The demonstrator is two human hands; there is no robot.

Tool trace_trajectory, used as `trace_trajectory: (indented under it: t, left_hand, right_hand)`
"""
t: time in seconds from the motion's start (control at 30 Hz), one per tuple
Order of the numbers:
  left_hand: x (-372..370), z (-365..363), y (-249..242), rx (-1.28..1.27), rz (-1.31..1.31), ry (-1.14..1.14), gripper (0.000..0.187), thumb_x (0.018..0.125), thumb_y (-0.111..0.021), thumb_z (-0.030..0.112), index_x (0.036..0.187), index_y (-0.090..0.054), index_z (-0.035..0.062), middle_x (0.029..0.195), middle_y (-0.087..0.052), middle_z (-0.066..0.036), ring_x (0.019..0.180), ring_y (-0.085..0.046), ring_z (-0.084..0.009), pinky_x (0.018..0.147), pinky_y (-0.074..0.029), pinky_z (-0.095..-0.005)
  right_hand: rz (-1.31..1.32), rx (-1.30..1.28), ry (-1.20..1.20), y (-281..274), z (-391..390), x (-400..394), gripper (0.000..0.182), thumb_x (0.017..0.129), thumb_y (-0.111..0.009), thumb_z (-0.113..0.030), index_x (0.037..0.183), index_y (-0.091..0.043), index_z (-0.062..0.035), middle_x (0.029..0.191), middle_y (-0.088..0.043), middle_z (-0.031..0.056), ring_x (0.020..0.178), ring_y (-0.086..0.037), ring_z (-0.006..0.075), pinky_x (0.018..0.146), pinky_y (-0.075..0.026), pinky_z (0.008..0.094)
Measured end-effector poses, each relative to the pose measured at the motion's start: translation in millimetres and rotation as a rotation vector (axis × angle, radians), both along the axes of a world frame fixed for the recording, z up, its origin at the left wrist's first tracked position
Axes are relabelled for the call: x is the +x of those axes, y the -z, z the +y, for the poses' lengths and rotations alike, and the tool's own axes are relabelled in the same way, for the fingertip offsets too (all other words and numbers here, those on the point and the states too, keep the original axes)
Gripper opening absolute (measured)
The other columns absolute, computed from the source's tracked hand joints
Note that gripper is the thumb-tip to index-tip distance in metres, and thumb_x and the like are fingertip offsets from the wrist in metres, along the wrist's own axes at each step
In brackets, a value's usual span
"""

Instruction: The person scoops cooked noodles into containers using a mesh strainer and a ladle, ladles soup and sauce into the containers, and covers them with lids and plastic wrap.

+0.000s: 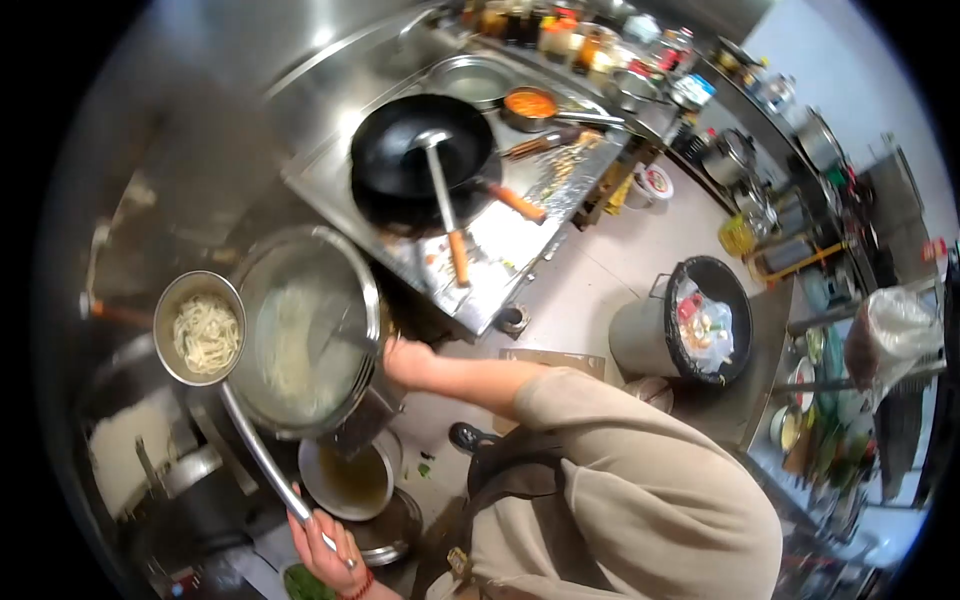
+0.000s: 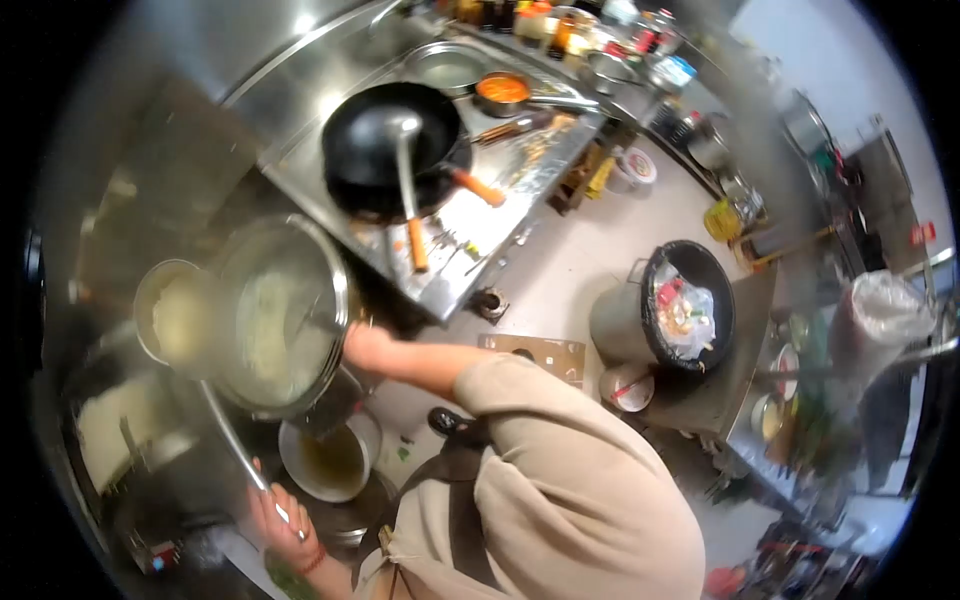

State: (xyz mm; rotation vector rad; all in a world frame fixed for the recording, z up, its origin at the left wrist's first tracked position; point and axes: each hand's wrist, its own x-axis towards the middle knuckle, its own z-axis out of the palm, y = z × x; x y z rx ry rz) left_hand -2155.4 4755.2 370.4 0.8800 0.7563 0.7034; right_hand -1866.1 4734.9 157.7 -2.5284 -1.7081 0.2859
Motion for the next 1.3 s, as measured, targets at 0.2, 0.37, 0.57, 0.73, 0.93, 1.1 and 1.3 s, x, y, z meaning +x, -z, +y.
trace_trajectory:
  t: [0.2, 0.37, 0.57, 0.73, 0.93, 1.1, 1.3]
  left_hand:
    - [132, -59, -52, -0.156, -0.235, 0.310, 0.054, 0.095, -0.034, 0.003, 0.144, -0.010, -0.0026, 0.067, -0.039, -0.007, 0.036, -0.036, -0.0096, 0.029, -0.033, -0.0209]
    - [304, -119, -78, -0.288, -0.116, 0.927, 0.034, 0.100, -0.038, 0.024, 0.131, -0.031, 0.0121, 0.069, -0.045, -0.004, 0.039, -0.038, -0.0134, 0.031, -0.037, -0.0268]
    - [507, -234, -73, -0.421, 0.016, 1.084, 0.030, 0.094, -0.048, 0.009, 0.122, -0.037, 0.0091, 0.072, -0.046, -0.002, 0.040, -0.038, -0.0059, 0.032, -0.032, -0.0198]
    - [651, -305, -29, -0.498, -0.132, 1.264, 0.058, 0.093, -0.038, 0.000, 0.143, -0.010, -0.0041, 0.065, -0.039, -0.005, 0.036, -0.040, -0.0093, 0.030, -0.033, -0.0216]
    - [840, -390, -2, -0.328, 0.019, 1.492, 0.057, 0.088, -0.050, 0.004, 0.137, -0.024, -0.0064, 0.059, -0.038, -0.002, 0.034, -0.033, -0.0063, 0.029, -0.026, -0.0203]
    - [995, -478, -1, -0.332, 0.011, 1.745, 0.055, 0.087, -0.054, 0.005, 0.137, -0.030, -0.0025, 0.058, -0.038, -0.001, 0.033, -0.033, -0.0052, 0.027, -0.024, -0.0191]
    - [1124, -607, 5, -0.373, 0.055, 1.829, 0.057, 0.087, -0.057, 0.006, 0.136, -0.030, -0.0049, 0.063, -0.048, -0.005, 0.032, -0.037, -0.0055, 0.026, -0.028, -0.0192]
  right_hand:
    - [0.706, 0.267, -0.175, -46, -112, 44, 0.049, 0.084, -0.057, -0.031, 0.106, -0.045, 0.0108, 0.086, -0.061, 0.0267, 0.082, -0.061, 0.0416, 0.072, -0.050, 0.0469]
    - [0.725, 0.178, -0.014, -38, -302, 167, 0.032, 0.086, -0.052, -0.028, 0.076, -0.062, 0.0014, 0.077, -0.064, 0.0222, 0.078, -0.062, 0.0415, 0.065, -0.050, 0.0490]
    - [0.736, 0.299, 0.746, -38, -500, 318, 0.030, 0.087, -0.054, -0.029, 0.073, -0.065, -0.0044, 0.070, -0.063, 0.0186, 0.072, -0.063, 0.0371, 0.062, -0.050, 0.0444]
    - [0.552, 0.344, 1.107, 13, -632, 422, 0.022, 0.081, -0.059, -0.026, 0.081, -0.066, -0.0056, 0.079, -0.066, 0.0156, 0.078, -0.063, 0.0354, 0.069, -0.050, 0.0458]
    - [0.365, 0.266, 1.616, 57, -786, 443, 0.027, 0.076, -0.057, -0.014, 0.101, -0.064, -0.0087, 0.090, -0.064, 0.0210, 0.087, -0.062, 0.0375, 0.073, -0.050, 0.0459]
    - [0.592, 0.633, 2.154, 3, -827, 422, 0.023, 0.073, -0.056, -0.011, 0.093, -0.066, -0.0085, 0.089, -0.064, 0.0197, 0.084, -0.062, 0.0369, 0.071, -0.049, 0.0438]
    - [0.835, 0.183, 2.235, 61, -826, 400, 0.021, 0.075, -0.060, -0.021, 0.087, -0.066, -0.0049, 0.086, -0.066, 0.0196, 0.083, -0.063, 0.0356, 0.071, -0.049, 0.0423]
